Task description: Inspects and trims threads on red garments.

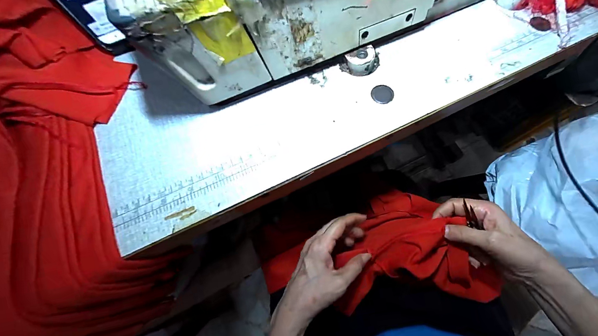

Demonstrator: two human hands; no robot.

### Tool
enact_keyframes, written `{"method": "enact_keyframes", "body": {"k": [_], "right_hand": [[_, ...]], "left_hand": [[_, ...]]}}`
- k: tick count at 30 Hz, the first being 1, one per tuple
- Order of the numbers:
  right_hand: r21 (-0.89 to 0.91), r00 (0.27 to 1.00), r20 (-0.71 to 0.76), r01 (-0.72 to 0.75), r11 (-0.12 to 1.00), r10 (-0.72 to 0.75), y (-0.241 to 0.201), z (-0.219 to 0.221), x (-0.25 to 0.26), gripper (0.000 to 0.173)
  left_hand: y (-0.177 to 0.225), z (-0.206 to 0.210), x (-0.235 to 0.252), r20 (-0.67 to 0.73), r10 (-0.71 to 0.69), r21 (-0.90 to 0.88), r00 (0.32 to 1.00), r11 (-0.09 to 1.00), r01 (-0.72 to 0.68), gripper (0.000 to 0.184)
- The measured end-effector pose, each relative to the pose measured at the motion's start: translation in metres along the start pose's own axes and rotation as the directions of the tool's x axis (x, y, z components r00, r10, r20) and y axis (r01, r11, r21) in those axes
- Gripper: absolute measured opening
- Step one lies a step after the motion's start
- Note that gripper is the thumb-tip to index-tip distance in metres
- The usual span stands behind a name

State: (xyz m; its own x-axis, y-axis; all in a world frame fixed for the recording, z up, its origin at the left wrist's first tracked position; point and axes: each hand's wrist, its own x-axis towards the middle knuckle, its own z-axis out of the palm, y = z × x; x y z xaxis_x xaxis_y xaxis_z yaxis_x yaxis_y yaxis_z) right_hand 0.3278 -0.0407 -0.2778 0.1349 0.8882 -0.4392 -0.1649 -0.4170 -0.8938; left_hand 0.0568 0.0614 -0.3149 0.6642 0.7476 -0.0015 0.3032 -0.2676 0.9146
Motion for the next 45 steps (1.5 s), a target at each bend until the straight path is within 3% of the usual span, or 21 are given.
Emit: {"method": "enact_keyframes", "body": {"k": [1,3,5,10,13,18,21,23,25,27,29,31,36,39,40,43,45], "right_hand": [[0.017,1.000,0.004,0.003,1.000,-0.003,-0.001,0.001,0.002,0.011],[0.046,1.000,0.007,0.013,0.999,-0.013,-0.001,0.001,0.006,0.011],[0.074,1.000,0.005,0.001,0.997,-0.002,-0.001,0.001,0.008,0.011],[0.113,1.000,0.003,0.000,0.994,0.000,-0.001,0.004,0.008,0.010],[0.118,1.000,-0.020,0.018,0.993,-0.016,-0.001,0.005,0.009,0.010],[0.032,0.999,0.037,0.027,0.999,-0.028,-0.005,0.004,0.017,0.009],[-0.169,0.988,-0.042,0.139,0.976,-0.148,-0.007,-0.003,0.025,0.011],[-0.531,0.935,-0.141,0.206,0.822,-0.326,-0.008,-0.009,0.030,0.025],[-0.676,0.873,-0.174,0.231,0.700,-0.456,-0.015,-0.007,0.026,0.037],[-0.556,0.881,-0.181,0.274,0.784,-0.437,-0.023,0.004,0.015,0.029],[-0.328,0.935,-0.096,0.294,0.898,-0.341,-0.024,0.019,0.006,0.022],[-0.253,0.963,-0.019,0.255,0.933,-0.269,-0.019,0.030,0.007,0.025],[-0.306,0.966,-0.067,0.217,0.927,-0.248,-0.009,0.037,0.019,0.010],[-0.489,0.908,-0.155,0.273,0.829,-0.390,-0.005,0.033,0.017,0.039],[-0.503,0.894,-0.155,0.295,0.812,-0.421,-0.005,0.033,0.014,0.040],[-0.412,0.916,-0.093,0.322,0.852,-0.391,-0.010,0.037,0.004,0.019],[-0.319,0.947,-0.020,0.298,0.900,-0.321,-0.010,0.042,0.001,0.015]], "left_hand": [[0.002,0.003,0.003,-0.043,0.073,0.044,0.996,0.996,-0.071,0.039],[0.006,0.015,0.008,-0.159,0.239,0.146,0.958,0.965,-0.217,0.022],[0.011,0.031,0.009,-0.214,0.305,0.202,0.928,0.943,-0.263,0.012],[0.017,0.063,0.020,-0.144,0.247,0.080,0.958,0.968,-0.237,0.021],[0.023,0.068,0.024,-0.147,0.237,0.063,0.960,0.971,-0.230,0.019],[0.022,0.068,0.021,-0.196,0.096,-0.051,0.976,0.993,-0.108,0.012],[0.023,0.064,0.025,-0.278,0.061,-0.056,0.959,0.995,-0.079,0.006],[0.022,0.059,0.032,-0.321,0.078,-0.006,0.944,0.996,-0.084,0.004],[0.025,0.052,0.039,-0.311,0.056,0.007,0.949,0.998,-0.057,0.004],[0.031,0.043,0.042,-0.256,-0.060,-0.064,0.965,0.997,0.045,0.006],[0.038,0.036,0.041,-0.160,-0.161,-0.187,0.974,0.974,0.130,0.010],[0.042,0.031,0.040,-0.087,-0.199,-0.280,0.976,0.945,0.167,0.014],[0.048,0.024,0.036,-0.016,-0.223,-0.460,0.975,0.867,0.190,0.015],[0.049,0.024,0.037,-0.015,-0.259,-0.515,0.966,0.830,0.215,0.015],[0.049,0.024,0.038,-0.014,-0.271,-0.534,0.962,0.816,0.222,0.015],[0.049,0.027,0.039,-0.011,-0.292,-0.576,0.956,0.784,0.232,0.016],[0.050,0.028,0.040,-0.009,-0.292,-0.589,0.956,0.774,0.231,0.016]]}}
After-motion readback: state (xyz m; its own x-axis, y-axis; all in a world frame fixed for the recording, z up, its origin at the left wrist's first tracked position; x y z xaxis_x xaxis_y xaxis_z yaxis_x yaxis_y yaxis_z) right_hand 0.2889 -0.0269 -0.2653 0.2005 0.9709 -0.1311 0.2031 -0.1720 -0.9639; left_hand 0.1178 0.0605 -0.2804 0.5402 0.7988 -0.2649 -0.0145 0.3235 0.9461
